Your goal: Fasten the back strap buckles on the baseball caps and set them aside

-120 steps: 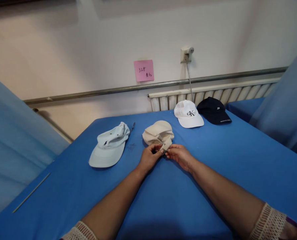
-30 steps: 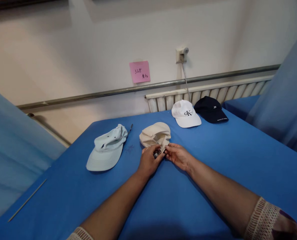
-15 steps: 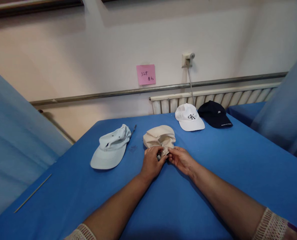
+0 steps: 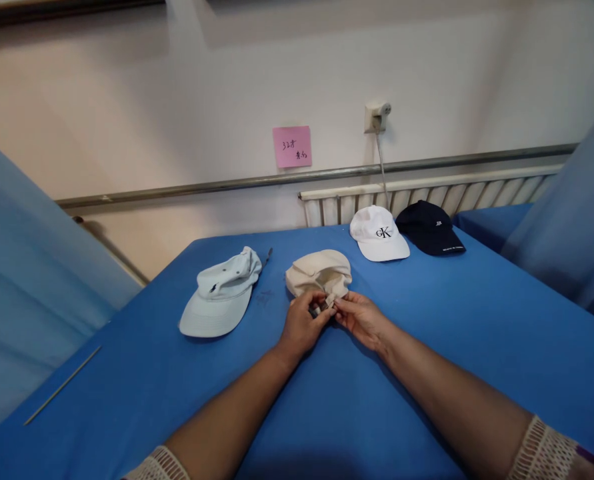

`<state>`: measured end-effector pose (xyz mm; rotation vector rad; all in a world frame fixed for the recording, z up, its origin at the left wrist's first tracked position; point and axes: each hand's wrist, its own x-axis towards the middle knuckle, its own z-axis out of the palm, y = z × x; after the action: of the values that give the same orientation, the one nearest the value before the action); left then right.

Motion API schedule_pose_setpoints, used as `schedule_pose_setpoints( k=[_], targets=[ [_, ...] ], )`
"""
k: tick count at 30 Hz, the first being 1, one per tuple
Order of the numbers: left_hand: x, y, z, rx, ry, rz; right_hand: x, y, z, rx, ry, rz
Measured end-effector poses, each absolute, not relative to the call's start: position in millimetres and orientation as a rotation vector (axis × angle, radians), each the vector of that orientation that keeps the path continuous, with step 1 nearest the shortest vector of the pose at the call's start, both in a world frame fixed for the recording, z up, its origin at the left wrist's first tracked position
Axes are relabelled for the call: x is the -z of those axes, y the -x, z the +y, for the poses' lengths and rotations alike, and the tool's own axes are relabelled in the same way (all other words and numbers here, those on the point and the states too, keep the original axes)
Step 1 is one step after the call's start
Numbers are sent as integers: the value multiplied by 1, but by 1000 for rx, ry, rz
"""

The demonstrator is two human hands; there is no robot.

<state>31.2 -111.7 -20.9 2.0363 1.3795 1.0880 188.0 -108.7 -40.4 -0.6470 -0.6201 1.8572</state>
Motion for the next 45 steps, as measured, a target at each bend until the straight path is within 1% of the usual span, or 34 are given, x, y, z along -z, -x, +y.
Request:
schedule_pose_setpoints(
  k=[6, 15, 20, 28, 35, 39, 45],
  targets=[
    [21, -33, -113, -1014, -2173, 1457, 44, -185, -111, -1788, 789, -524],
    [21, -31, -111, -1068, -2095, 1395, 28, -180, -120, -1716, 729, -661],
    [20, -33, -114, -1047, -2184, 1459, 35, -175, -120, -1627, 816, -573],
    [23, -34, -114, -1060, -2176, 1443, 42, -174, -121, -1620, 822, -480],
    [28, -33, -109, -1065, -2032, 1238, 41, -172, -119, -1542, 928, -534],
    [29, -33, -107, -1106, -1928, 1220, 43, -170, -120, -1501, 922, -553],
    [32, -31, -102, -1080, -1774, 1167, 42, -168, -121, -1447, 977, -567]
  ],
)
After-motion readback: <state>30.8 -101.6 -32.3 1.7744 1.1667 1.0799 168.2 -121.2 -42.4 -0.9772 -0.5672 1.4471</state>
